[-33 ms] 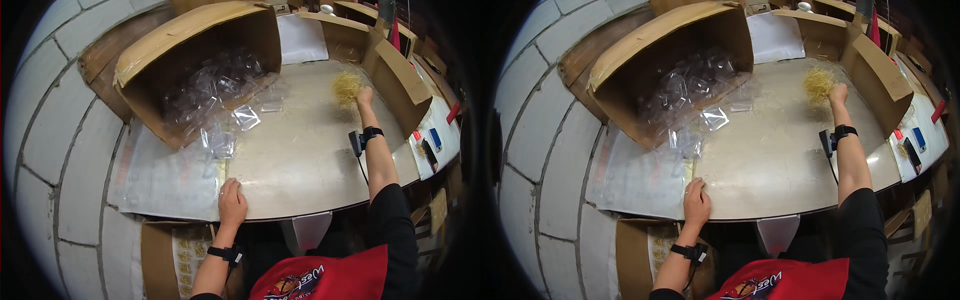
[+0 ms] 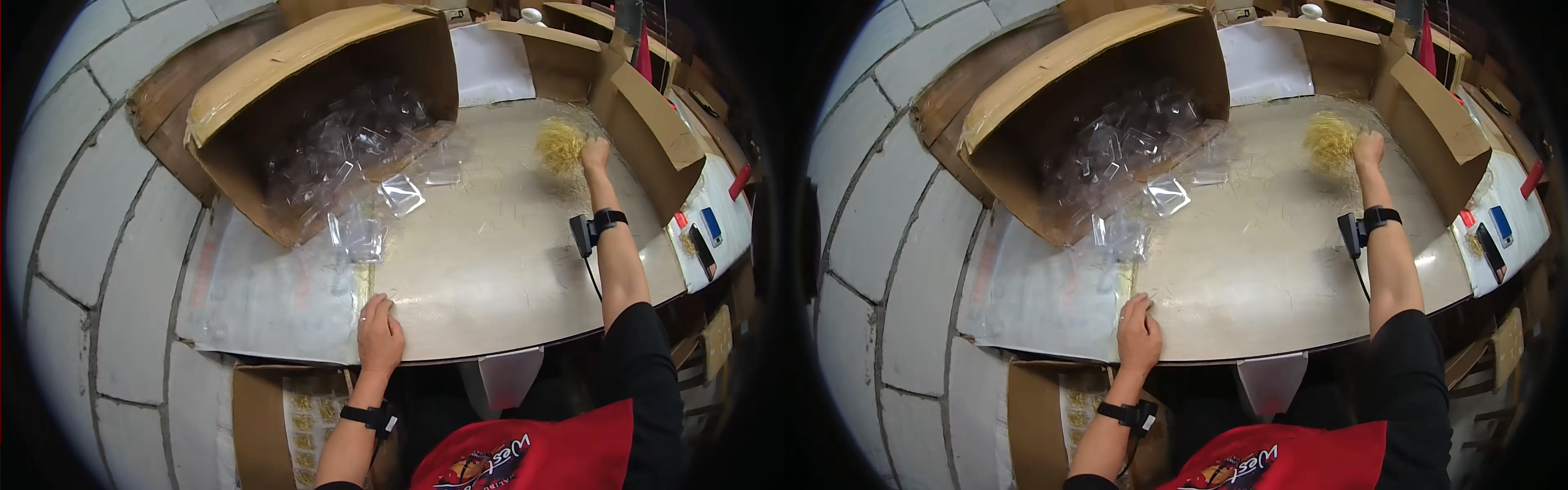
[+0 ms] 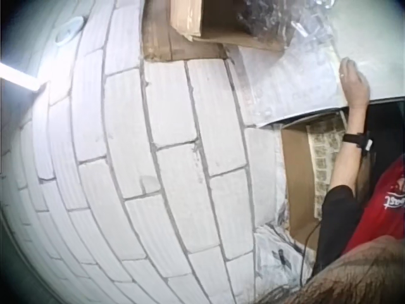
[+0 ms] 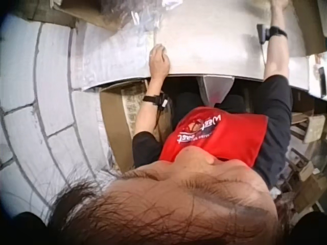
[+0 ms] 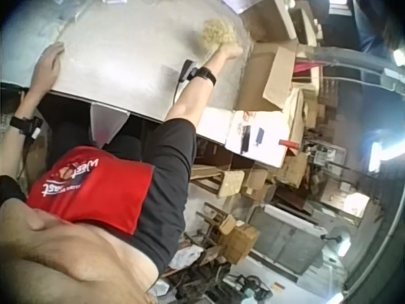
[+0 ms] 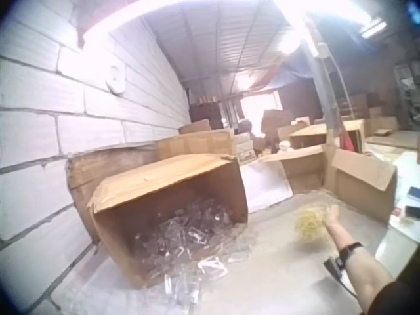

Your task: The person manually scoops small yellow items from a pile on a table into clear plastic bags and places them into a cardboard box. Later, the person uses a machine to dispense green rectangular items into plastic bags and places them into another box.

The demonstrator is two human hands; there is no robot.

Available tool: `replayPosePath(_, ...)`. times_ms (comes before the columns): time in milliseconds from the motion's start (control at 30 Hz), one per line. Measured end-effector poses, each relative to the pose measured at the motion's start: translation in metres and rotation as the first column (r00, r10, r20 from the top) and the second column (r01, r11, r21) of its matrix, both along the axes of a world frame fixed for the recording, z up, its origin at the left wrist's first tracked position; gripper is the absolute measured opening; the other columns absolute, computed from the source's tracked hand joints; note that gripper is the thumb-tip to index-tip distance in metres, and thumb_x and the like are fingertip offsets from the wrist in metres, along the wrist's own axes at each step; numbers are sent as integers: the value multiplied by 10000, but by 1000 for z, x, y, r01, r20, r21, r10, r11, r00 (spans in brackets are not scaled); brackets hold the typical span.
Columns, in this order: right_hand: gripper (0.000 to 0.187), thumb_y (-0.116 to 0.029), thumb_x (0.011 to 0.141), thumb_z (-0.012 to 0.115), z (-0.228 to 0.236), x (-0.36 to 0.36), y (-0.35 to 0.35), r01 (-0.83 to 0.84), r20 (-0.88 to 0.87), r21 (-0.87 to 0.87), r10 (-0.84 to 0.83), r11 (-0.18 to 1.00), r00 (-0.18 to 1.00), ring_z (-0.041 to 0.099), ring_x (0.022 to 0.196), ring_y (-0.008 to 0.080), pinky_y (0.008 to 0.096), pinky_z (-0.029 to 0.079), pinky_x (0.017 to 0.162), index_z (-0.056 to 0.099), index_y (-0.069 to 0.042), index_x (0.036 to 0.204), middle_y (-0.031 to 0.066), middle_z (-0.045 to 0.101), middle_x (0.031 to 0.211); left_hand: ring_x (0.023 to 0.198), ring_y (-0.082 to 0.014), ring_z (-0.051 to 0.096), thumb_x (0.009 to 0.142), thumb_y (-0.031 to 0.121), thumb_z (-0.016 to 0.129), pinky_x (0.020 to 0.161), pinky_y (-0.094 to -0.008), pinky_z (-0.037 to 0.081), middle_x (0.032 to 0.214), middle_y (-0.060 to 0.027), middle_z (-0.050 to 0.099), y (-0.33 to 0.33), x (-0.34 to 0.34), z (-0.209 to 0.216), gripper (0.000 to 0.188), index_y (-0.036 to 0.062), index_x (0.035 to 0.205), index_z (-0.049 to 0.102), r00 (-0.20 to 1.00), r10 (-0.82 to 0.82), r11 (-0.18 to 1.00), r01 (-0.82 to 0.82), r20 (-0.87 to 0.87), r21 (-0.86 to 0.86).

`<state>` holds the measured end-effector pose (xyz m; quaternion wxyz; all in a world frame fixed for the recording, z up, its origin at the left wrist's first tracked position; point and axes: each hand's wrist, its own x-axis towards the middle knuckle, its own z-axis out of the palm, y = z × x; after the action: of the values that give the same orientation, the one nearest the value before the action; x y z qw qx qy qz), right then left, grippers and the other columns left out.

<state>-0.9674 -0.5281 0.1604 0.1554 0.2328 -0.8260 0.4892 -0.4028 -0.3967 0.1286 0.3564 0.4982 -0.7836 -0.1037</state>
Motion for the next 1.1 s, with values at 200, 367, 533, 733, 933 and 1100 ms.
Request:
replayPosePath(200, 208, -105, 800, 505, 33, 23, 6, -95, 26, -116, 98, 989, 995, 590, 910, 388, 434, 457, 788, 635, 42, 870, 244, 620, 907, 1043, -364, 507, 726, -37, 468, 903, -398, 412, 1090, -190, 555, 3, 1, 1, 264, -24, 977, 548, 1000, -10, 1000, 10, -11, -27)
replayPosePath(367, 246, -163, 805, 504, 42, 20, 6, -15, -4, 40, 15, 999, 1000, 577, 913, 402, 453, 444, 775, 622, 44, 866, 264, 598, 952, 1039, -364, 507, 730, -40, 461, 902, -403, 409, 1088, -192, 554, 0, -3, 4, 259, -26, 974, 549, 1000, -2, 1000, 2, 0, -23)
replayPosePath(533, 250, -180, 816, 501, 35, 27, 5, -38, -119, 27, 41, 999, 992, 576, 889, 417, 465, 442, 767, 620, 35, 861, 261, 597, 947, 1044, -359, 503, 738, -32, 465, 904, -407, 407, 1106, -183, 546, -3, -4, 5, 257, -19, 978, 554, 1000, 0, 1000, 0, 19, -25)
replayPosePath(733, 254, -216, 834, 491, 50, 83, 24, -20, -145, -8, 19, 1000, 989, 588, 860, 411, 466, 449, 733, 607, 2, 778, 237, 609, 899, 1070, -354, 491, 750, -12, 474, 918, -414, 395, 1131, -169, 542, 2, 3, 1, 252, -21, 986, 559, 1000, 0, 1000, 1, -4, 19)
replayPosePath(933, 208, -193, 845, 447, 20, 60, 26, -223, -142, -67, 212, 973, 967, 569, 742, 382, 493, 428, 630, 522, -1, 816, 219, 588, 778, 1095, -391, 468, 664, -45, 456, 967, -426, 360, 1127, -238, 528, -6, 6, -22, 350, -50, 1002, 548, 994, -97, 995, 97, -46, -12)
replayPosePath(1100, 222, -119, 810, 447, 73, 117, 54, -170, 115, 188, 150, 967, 982, 605, 916, 371, 460, 475, 784, 586, -8, 943, 221, 627, 927, 1039, -379, 494, 695, -72, 435, 937, -396, 383, 1075, -227, 534, 1, 3, -11, 288, -72, 966, 533, 998, -50, 999, 49, -50, -16)
